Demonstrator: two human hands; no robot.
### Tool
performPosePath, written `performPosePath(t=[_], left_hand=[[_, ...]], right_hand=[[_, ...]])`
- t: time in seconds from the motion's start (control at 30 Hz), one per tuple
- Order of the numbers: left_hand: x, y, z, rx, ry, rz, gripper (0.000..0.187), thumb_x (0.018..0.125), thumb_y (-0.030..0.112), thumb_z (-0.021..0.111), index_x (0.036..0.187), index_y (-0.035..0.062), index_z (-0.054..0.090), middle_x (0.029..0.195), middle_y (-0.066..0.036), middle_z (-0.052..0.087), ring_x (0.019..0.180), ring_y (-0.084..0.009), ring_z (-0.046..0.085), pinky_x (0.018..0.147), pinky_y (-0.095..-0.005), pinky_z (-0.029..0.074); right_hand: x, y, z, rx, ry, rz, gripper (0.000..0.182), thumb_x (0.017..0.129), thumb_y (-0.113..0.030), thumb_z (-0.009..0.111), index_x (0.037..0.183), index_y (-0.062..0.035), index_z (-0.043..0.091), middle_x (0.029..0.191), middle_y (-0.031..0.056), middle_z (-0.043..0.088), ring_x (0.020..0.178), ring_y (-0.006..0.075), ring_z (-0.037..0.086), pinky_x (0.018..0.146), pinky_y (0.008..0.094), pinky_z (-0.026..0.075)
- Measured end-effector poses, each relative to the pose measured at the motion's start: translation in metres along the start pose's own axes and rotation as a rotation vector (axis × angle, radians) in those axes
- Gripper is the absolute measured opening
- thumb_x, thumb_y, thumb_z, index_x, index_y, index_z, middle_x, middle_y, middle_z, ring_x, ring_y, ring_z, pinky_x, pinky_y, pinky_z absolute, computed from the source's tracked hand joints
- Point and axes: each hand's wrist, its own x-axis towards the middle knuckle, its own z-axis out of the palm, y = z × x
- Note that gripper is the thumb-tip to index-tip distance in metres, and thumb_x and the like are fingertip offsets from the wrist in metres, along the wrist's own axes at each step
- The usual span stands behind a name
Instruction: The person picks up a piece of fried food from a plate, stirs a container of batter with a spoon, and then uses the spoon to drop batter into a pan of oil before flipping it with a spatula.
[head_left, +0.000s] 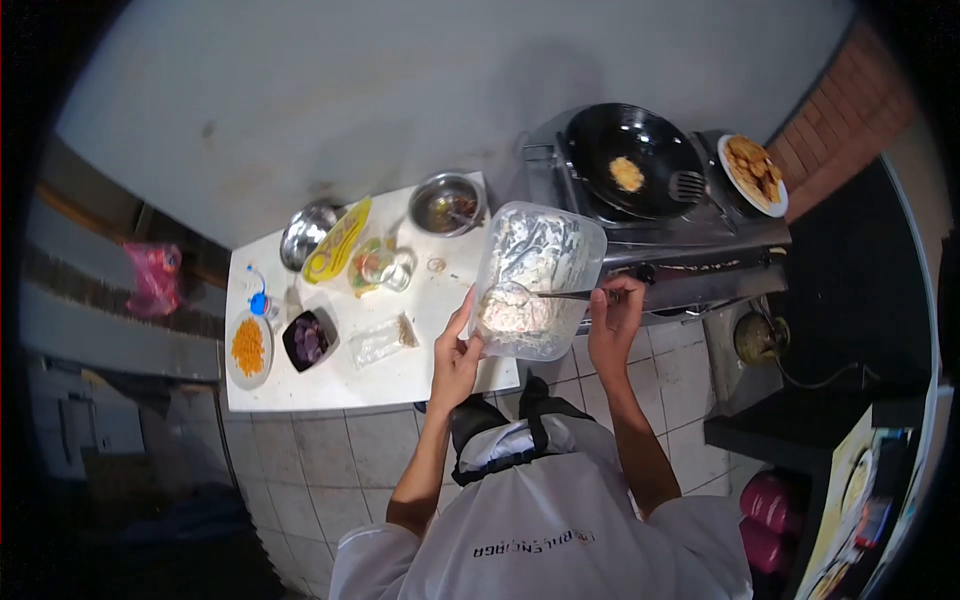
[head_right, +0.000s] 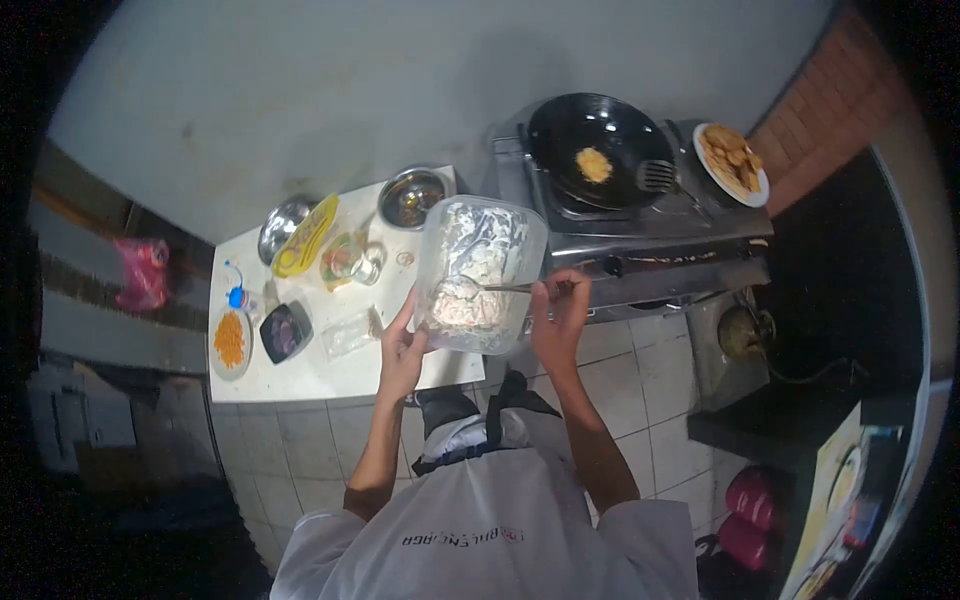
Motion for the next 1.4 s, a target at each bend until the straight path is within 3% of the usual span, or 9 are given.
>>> performPosePath(t=[0.2,0.37,0.47,0.57,0.63,0.87,0.97,1.17,1.4], left_hand=[[0.003,0.025,0.028,-0.052,-0.084,0.039,0.064,0.081,-0.012,0.045,0.142,0.0051,0.036,0.129,-0.007,0.054,0.077,-0.0046,0.053,0.062,-0.0162,0.045],[0.01,0.022,0.046,-0.109,-0.171,0.089,0.062,0.081,-0.01,0.048,0.141,0.0028,0.036,0.139,-0.012,0.043,0.109,-0.0133,0.052,0.086,-0.0222,0.043],[0.016,0.022,0.057,-0.24,-0.26,0.15,0.075,0.081,0.008,0.062,0.146,0.004,0.025,0.147,-0.014,0.029,0.13,-0.0213,0.035,0.104,-0.0328,0.033],[0.012,0.012,0.073,-0.562,-0.342,0.005,0.117,0.067,0.04,0.077,0.148,0.0083,-0.002,0.148,-0.013,0.019,0.136,-0.0266,0.024,0.111,-0.0412,0.022],[-0.001,-0.02,0.082,-0.571,-0.298,-0.002,0.11,0.069,0.04,0.075,0.147,0.0071,0.005,0.147,-0.014,0.022,0.136,-0.0286,0.026,0.111,-0.0435,0.023],[0.007,-0.035,0.087,-0.644,-0.185,-0.003,0.094,0.068,0.031,0.075,0.143,0.0074,0.021,0.137,-0.013,0.037,0.126,-0.0302,0.04,0.106,-0.0455,0.036],[0.006,-0.025,0.092,-0.77,-0.117,-0.07,0.107,0.066,0.022,0.077,0.148,0.0113,0.008,0.137,-0.013,0.035,0.124,-0.0265,0.041,0.103,-0.0405,0.038],[0.009,-0.033,0.087,-0.815,-0.06,-0.058,0.088,0.069,0.018,0.075,0.14,0.009,0.024,0.131,-0.011,0.04,0.119,-0.0249,0.045,0.099,-0.0385,0.042],[0.009,-0.036,0.081,-0.818,-0.011,-0.052,0.087,0.071,0.016,0.073,0.142,0.0085,0.023,0.131,-0.011,0.041,0.119,-0.025,0.045,0.097,-0.039,0.043]], right_hand=[[0.013,-0.042,-0.018,0.004,-0.115,0.216,0.045,0.097,-0.025,0.041,0.13,0.0056,0.036,0.118,0.0164,0.049,0.11,0.0216,0.046,0.096,0.0347,0.035],[0.002,-0.041,-0.039,-0.109,-0.035,0.422,0.055,0.098,-0.034,0.038,0.133,0.008,0.034,0.13,0.0194,0.045,0.117,0.0243,0.044,0.099,0.0349,0.034],[0.0,-0.049,-0.038,0.244,0.143,0.517,0.059,0.098,-0.04,0.036,0.13,0.0086,0.039,0.125,0.0172,0.05,0.114,0.023,0.048,0.098,0.0333,0.036],[0.0,-0.062,-0.037,0.336,0.178,0.543,0.061,0.098,-0.046,0.034,0.123,0.008,0.047,0.117,0.0148,0.056,0.105,0.0214,0.054,0.093,0.0322,0.04],[-0.001,-0.064,-0.035,0.4,0.227,0.609,0.055,0.099,-0.04,0.033,0.134,0.0026,0.038,0.129,0.0108,0.049,0.113,0.0206,0.051,0.099,0.0329,0.037],[0.004,-0.084,-0.053,-0.251,0.065,0.304,0.041,0.097,-0.029,0.042,0.116,0.006,0.052,0.109,0.0186,0.059,0.098,0.0289,0.057,0.085,0.0366,0.044],[0.015,-0.114,-0.059,-0.436,0.012,0.001,0.027,0.09,-0.013,0.056,0.111,0.0035,0.056,0.101,0.0175,0.057,0.088,0.031,0.057,0.082,0.0377,0.044],[0.01,-0.119,-0.064,-0.497,0.148,-0.058,0.025,0.078,0.002,0.066,0.103,0.0035,0.059,0.088,0.0109,0.054,0.071,0.0173,0.052,0.069,0.0275,0.045],[0.009,-0.098,-0.064,-0.008,0.091,0.097,0.028,0.079,0.01,0.064,0.105,0.0008,0.06,0.08,-0.0009,0.053,0.067,0.004,0.048,0.062,0.0175,0.041]])
